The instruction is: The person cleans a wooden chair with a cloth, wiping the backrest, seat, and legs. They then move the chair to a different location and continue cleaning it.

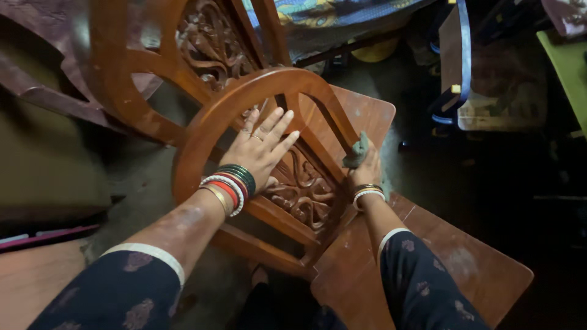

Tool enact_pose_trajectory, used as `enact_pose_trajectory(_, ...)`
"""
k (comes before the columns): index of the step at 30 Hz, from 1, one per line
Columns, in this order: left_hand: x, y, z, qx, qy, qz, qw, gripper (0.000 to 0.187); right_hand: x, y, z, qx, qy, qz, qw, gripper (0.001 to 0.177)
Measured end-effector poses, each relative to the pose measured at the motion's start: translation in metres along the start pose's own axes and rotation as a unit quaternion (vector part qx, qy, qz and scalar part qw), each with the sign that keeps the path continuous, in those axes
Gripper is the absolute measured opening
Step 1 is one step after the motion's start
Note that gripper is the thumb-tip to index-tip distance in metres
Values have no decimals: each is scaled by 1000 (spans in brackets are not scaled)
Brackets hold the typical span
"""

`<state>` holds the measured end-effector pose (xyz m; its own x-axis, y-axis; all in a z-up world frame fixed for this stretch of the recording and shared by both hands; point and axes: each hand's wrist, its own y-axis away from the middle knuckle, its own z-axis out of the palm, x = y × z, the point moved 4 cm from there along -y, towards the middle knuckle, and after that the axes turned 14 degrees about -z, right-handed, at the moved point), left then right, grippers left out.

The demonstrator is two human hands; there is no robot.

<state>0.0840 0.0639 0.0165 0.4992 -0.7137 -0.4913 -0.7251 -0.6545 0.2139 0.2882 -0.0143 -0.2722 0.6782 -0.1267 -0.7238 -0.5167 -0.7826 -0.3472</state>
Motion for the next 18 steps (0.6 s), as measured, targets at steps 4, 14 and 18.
enact_pose_trajectory(4,0,-6,-2,-15,-6,0,1000,107,48,10,16,-12,70,-2,998,86)
enact_pose_trajectory(14,1,-8,4,-26,8,-5,1000,104,78,61,-20,-46,-211,331,919,43)
enact_pose_trajectory(18,-3,-12,7,-26,23,-14,999,103,81,56,-14,-76,-114,305,942,43)
